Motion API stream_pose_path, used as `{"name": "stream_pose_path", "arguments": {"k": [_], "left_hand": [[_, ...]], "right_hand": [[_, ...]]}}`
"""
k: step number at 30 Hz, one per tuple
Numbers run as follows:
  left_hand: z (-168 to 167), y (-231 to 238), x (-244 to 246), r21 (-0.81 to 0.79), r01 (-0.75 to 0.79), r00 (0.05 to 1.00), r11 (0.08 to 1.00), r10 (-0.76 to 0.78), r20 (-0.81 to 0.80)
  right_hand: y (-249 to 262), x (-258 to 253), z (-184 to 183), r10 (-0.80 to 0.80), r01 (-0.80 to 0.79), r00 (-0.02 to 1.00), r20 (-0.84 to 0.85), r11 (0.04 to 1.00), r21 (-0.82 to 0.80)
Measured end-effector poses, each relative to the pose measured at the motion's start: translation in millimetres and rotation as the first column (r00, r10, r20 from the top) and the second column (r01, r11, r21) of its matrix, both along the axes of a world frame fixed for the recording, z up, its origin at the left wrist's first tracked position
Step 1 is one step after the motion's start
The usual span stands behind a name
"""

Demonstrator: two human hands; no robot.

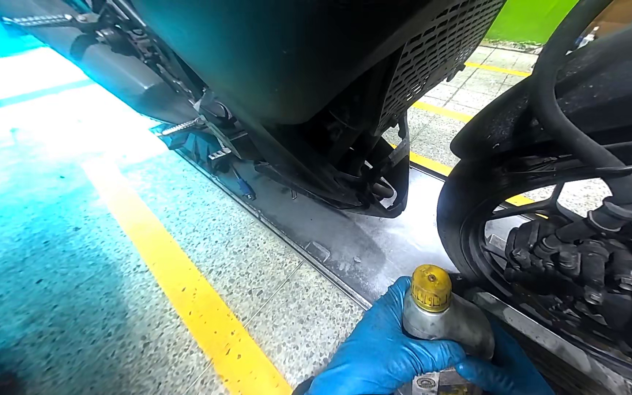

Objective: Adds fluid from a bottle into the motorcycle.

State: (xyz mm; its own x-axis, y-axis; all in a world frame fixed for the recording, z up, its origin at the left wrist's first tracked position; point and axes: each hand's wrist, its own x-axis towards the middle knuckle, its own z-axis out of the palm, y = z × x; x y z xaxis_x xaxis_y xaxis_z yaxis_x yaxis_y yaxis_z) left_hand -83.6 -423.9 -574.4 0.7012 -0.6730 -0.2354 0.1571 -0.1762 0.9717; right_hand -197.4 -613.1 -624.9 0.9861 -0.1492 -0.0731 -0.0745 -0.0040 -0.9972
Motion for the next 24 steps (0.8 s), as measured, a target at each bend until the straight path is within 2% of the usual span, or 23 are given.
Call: {"name": "stream_pose_path", "arguments": {"k": [4, 7, 13, 18, 22, 24], "left_hand": [[1, 1, 0, 0.034, 0.0, 1.0, 0.999, 0.0, 0.012], [3, 1, 0, 0.065, -0.004, 1.0, 0.998, 0.003, 0.01], [1, -1, 2, 0.069, -0.012, 1.0, 0.998, 0.013, -0.011], [7, -7, 6, 0.064, -0.234, 0.948, 0.97, 0.243, -0.205], [20, -5, 14, -0.021, -0.298, 0.93, 0.954, 0.286, -0.23], [26, -5, 20, -0.02, -0.345, 0.912, 0.939, 0.33, -0.242]], "right_hand": [[-3, -7, -10, 0.033, -0.033, 0.999, -0.001, 0.999, -0.024], [-4, -18, -25, 0.05, -0.056, 0.994, -0.096, 0.996, -0.062], [7, -18, -28, -0.071, 0.071, 0.997, -0.021, 0.997, 0.021], [10, -8, 5, -0.098, 0.122, 0.982, -0.162, 0.981, 0.149], [7, 10, 30, 0.064, -0.05, 0.995, -0.079, 0.985, 0.167], [8, 22, 42, 0.107, -0.102, 0.993, -0.051, 0.99, 0.093]]}}
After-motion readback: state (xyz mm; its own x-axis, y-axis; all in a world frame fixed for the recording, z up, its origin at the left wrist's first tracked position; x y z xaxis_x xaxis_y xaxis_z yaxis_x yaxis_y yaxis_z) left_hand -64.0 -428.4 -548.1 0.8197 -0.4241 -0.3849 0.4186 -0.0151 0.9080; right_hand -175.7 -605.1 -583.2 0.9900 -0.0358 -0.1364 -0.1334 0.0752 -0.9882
